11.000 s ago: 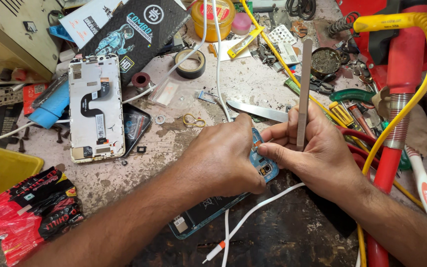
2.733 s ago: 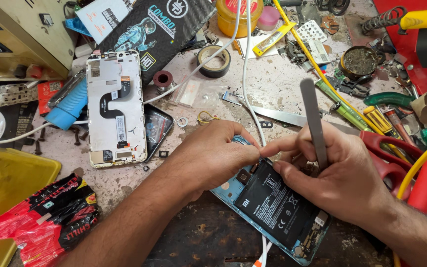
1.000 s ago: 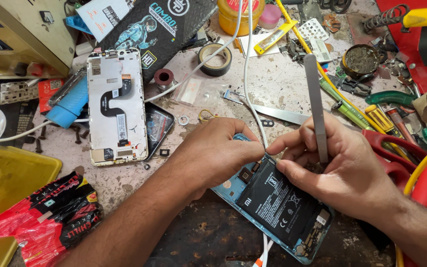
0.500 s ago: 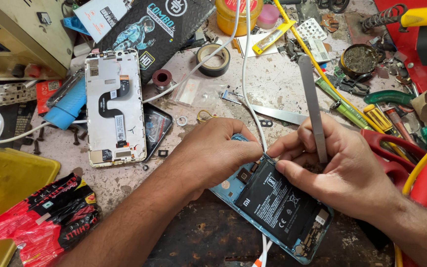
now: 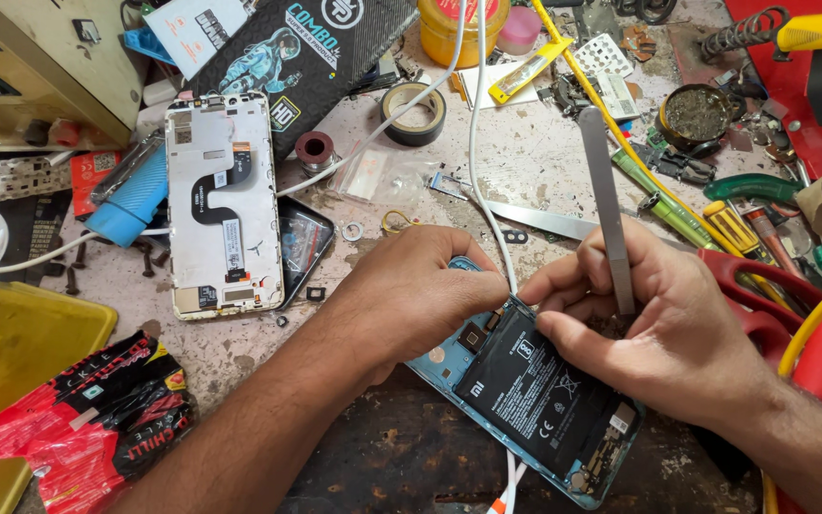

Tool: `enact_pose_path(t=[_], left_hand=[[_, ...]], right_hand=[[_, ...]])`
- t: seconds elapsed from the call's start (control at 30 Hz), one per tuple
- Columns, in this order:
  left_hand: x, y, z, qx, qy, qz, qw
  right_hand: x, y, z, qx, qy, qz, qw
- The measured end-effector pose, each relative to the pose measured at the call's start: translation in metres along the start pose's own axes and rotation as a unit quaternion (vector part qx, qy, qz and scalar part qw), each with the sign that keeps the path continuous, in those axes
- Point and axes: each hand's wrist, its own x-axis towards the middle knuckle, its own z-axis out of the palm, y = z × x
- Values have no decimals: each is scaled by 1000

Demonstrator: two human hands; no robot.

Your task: The person uses tweezers and a screwdriver to remove and reposition small components and screws inside a disassembled smartphone. The battery and motherboard are visible, and the person carefully manipulates connectors and screws near the camera module area.

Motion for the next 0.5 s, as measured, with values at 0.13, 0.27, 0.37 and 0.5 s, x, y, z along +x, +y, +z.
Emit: enact_pose_path(t=[0.13, 0.27, 0.37, 0.5], left_hand=[[1, -1, 0, -2, -5, 5, 1000], [1, -2, 0, 0, 1, 13, 1000], [1, -2, 0, 0, 1, 13, 1000], [1, -2, 1, -2, -1, 13, 1000]], right_hand=[[0, -1, 1, -31, 15, 28, 999], [1, -4, 4, -36, 28, 27, 999], [0, -7, 7, -64, 50, 24, 996], [-3, -15, 11, -144, 69, 11, 987]])
